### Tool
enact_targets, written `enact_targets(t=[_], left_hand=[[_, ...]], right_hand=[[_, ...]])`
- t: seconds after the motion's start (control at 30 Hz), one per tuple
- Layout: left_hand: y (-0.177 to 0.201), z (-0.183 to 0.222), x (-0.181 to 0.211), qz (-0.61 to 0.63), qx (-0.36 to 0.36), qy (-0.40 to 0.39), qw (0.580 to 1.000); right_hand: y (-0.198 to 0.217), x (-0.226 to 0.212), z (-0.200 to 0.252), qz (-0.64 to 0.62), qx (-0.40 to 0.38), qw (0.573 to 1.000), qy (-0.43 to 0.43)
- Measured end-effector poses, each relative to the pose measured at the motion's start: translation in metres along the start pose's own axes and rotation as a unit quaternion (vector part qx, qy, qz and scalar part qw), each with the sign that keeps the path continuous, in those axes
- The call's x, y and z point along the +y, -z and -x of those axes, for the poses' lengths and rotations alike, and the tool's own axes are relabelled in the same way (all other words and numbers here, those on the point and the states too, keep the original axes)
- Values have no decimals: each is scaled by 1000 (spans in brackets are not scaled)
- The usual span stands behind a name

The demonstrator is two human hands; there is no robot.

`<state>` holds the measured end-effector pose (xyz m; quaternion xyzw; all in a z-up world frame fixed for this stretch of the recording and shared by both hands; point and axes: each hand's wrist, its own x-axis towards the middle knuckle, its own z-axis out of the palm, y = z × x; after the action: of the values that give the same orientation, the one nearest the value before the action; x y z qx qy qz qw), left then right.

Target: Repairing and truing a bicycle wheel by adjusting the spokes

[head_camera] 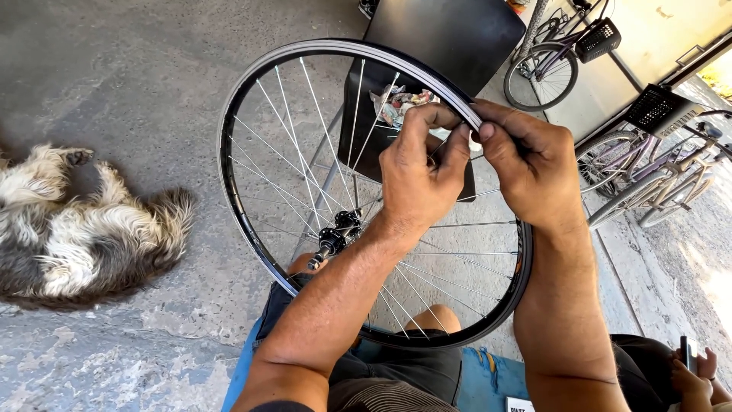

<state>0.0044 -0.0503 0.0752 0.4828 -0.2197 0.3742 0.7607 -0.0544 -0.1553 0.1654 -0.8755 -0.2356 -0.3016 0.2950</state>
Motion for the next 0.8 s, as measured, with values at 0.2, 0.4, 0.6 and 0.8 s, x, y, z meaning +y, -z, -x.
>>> enact_targets(t=[0.2, 0.4, 0.6, 0.8], left_hand=[[9, -6, 17, -7, -10, 14, 1000], [7, -5, 5, 4, -3, 21, 1000], [8, -3, 3, -18, 9, 20, 1000], [20, -2, -14, -10, -17, 67, 998]], right_hand=[[-2, -10, -4, 11, -1, 1000, -11], [-6, -9, -5, 31, 16, 999, -18], [-7, -22, -8, 9, 15, 999, -31], [-11, -28, -11, -23, 25, 999, 9]])
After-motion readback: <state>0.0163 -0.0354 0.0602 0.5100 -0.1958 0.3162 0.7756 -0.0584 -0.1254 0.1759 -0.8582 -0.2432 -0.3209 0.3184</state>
